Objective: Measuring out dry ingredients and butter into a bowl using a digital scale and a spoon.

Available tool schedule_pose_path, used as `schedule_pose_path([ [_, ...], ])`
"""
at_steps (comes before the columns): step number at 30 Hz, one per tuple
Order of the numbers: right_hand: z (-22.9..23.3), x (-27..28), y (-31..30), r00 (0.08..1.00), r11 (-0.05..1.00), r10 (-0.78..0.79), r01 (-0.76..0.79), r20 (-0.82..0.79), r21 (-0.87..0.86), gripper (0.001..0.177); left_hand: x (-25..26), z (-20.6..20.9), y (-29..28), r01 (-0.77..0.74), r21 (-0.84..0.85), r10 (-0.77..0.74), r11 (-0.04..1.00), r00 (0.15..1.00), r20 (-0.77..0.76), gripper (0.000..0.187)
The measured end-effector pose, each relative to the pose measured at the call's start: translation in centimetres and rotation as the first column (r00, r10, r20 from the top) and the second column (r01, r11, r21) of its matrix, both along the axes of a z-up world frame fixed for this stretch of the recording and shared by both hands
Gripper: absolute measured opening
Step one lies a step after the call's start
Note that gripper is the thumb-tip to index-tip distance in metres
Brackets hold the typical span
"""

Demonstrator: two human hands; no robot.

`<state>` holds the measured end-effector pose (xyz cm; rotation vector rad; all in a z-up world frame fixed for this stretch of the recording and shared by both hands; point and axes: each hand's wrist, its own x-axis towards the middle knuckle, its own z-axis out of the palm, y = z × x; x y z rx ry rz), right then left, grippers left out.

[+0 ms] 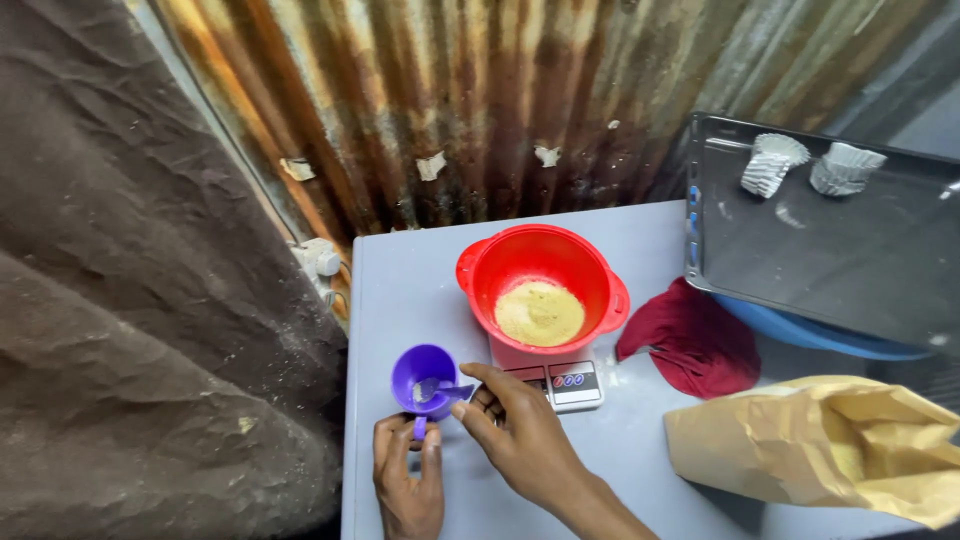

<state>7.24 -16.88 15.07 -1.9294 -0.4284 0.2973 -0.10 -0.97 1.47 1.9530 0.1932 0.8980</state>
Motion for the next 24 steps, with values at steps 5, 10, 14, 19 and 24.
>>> schedule_pose_path([
  [5,-1.6,0.7,2.0,0.974,0.999,-0.023,0.032,0.225,-0.035,0.039,0.2,0.0,0.1,0.018,-0.060,-0.021,0.998,0.999,-0.040,0.027],
  [10,-1.2,0.0,1.5,0.893,0.995,0.061,-0.018,0.445,-0.099,0.035,0.2,0.5,0.2,0.000,-0.062,-0.003,0.998,0.999,-0.049,0.029],
  [14,-1.6,-0.5,0.0,0.830,0.996,-0.033,0.073,0.557,-0.049,0.026,0.1,0.0,0.0,-0.053,-0.064,0.046,0.997,0.994,-0.097,0.022],
  [19,0.6,0.4,-3.8,0.906,0.947,-0.322,0.309,0.274,0.088,0.021,0.4,-0.9,0.3,-0.040,-0.049,0.037,0.998,0.998,-0.058,0.023],
  [24,3.3,1.9,-6.6,0.821,0.800,-0.571,0.549,0.023,0.243,0.028,0.2,-1.3,0.4,-0.044,-0.059,0.039,0.997,0.996,-0.075,0.025],
])
